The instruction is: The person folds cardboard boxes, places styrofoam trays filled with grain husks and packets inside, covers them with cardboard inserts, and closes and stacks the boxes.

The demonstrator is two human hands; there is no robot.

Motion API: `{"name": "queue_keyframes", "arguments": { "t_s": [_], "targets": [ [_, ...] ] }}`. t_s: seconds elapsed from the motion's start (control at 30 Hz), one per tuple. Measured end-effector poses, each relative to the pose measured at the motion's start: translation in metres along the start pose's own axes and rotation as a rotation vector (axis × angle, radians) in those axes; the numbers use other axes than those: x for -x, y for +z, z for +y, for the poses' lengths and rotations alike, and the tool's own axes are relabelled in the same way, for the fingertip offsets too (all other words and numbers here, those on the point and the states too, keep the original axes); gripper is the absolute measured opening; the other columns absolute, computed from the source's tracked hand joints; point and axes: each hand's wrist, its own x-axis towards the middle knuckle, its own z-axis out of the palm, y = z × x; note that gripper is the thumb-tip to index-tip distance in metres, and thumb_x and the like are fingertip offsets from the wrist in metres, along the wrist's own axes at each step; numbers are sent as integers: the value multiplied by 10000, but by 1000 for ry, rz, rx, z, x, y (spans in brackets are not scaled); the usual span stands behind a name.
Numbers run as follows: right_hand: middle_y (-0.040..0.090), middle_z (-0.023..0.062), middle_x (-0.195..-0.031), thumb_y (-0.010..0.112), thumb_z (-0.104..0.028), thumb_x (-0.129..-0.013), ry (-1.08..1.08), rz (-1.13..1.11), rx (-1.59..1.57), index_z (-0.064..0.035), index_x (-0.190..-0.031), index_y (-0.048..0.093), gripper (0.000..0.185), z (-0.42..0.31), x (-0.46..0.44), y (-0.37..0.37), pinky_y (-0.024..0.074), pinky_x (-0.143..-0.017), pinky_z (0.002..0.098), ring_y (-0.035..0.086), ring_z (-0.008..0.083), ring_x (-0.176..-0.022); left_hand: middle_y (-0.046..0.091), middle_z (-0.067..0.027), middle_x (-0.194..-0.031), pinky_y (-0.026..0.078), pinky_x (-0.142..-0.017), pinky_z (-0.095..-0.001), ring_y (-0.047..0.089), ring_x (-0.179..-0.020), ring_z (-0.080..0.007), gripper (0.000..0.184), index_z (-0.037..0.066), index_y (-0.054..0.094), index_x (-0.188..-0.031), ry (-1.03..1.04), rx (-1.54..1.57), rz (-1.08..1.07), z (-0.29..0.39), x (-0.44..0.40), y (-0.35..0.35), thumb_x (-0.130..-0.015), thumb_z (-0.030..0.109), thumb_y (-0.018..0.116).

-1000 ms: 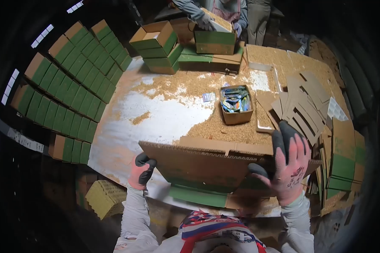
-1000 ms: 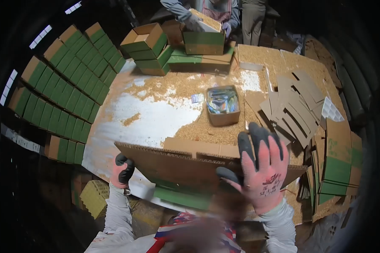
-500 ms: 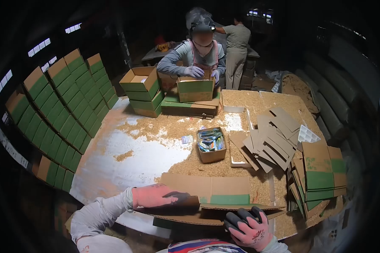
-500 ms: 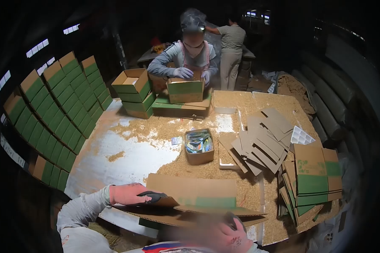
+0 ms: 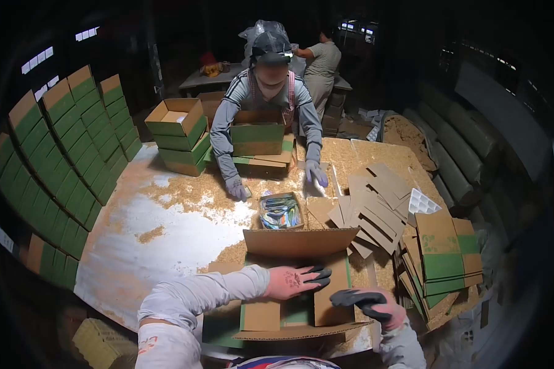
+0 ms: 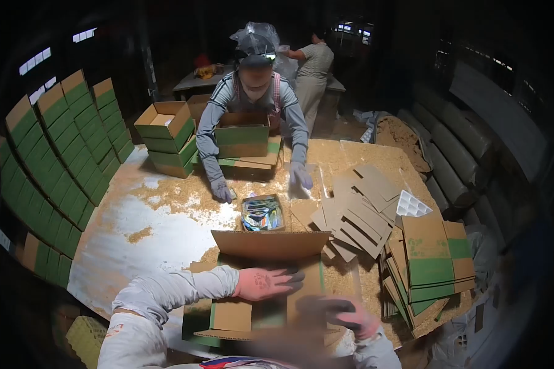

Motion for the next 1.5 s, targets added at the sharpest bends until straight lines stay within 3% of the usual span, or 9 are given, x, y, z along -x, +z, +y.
{"name": "queue_keyframes", "arguments": {
  "t_s": [0.3, 0.47, 0.67, 0.8, 0.87, 1.07, 1.27, 1.33, 1.5],
  "targets": [
    [403, 140, -1307, 797, -122, -639, 109, 865, 203, 10, -1398, 201, 974, 60, -27, 10, 324, -1007, 297, 417, 192, -1174, 614, -139, -1040, 416, -831, -323, 545, -835, -205, 520, 85, 368, -1371, -246, 734, 392, 35, 4, -148, -885, 162, 537],
    [425, 167, -1310, 798, -129, -604, 149, 992, 292, 43, -1359, 266, 940, 36, -24, 29, 351, -992, 304, 455, 236, -1169, 398, -184, -1354, 269, -1062, -332, 333, -1292, -251, 679, 29, 203, -1416, -821, 632, 1194, 44, 80, -87, -866, 173, 574],
    [555, 93, -1155, 740, -210, -732, -146, 786, 377, -10, -1244, 449, 622, 28, -14, 39, 411, -934, 313, 517, 206, -1102, 482, -130, -1214, 472, -897, -349, 524, -1097, -239, 987, 58, 192, -1392, -975, 1321, 823, 124, 148, -26, -637, 191, 814],
    [570, 54, -869, 555, -393, -888, -27, 518, -952, -29, -976, 536, 374, 50, 13, 22, 463, -777, 309, 547, 143, -817, 516, -171, -1166, 423, -892, -418, 508, -1084, -304, 661, 94, 497, -1187, -614, -75, 497, 168, 216, 81, -610, 191, 806],
    [565, 58, -845, 613, -341, -839, 165, 881, 89, -30, -954, 536, 342, 90, 7, 58, 439, -747, 285, 526, 159, -773, 522, -153, -1180, 417, -898, -410, 511, -1073, -287, 543, 42, 495, -1165, -814, 132, 424, 167, 265, 120, -691, 158, 733],
    [585, 130, -1017, 594, -239, -806, 160, 828, 130, -20, -1066, 550, 343, 100, 28, 84, 433, -822, 301, 557, 215, -918, 530, -128, -1217, 418, -904, -352, 525, -1042, -219, 387, -35, 484, -1215, -1300, 710, 1041, 118, 145, -26, -848, 60, 560],
    [406, 202, -1325, 642, -376, -808, 1014, 2380, 726, 19, -1298, 402, 674, 223, 256, 11, 301, -1015, 389, 352, 296, -1242, 596, -117, -1088, 461, -841, -308, 568, -956, -190, 348, -50, 540, -1146, -1475, 578, 1035, 111, 153, -18, -806, 11, 587],
    [399, 163, -1334, 603, -346, -853, -150, 2471, -430, 19, -1325, 361, 644, 309, 317, -21, 262, -1045, 406, 287, 255, -1291, 545, -125, -1153, 444, -860, -309, 536, -999, -192, 442, -43, 454, -1228, -1530, 540, 930, 115, 147, -21, -832, 86, 602],
    [505, 67, -1222, 546, -41, -878, -529, 2194, -514, -72, -1338, 364, 496, 312, 284, 4, 481, -847, 331, 566, 210, -1014, 543, -120, -1152, 453, -850, -313, 540, -992, -196, 452, -37, 448, -1231, -1530, 445, 987, 114, 148, -15, -833, 105, 611]
  ]
}}
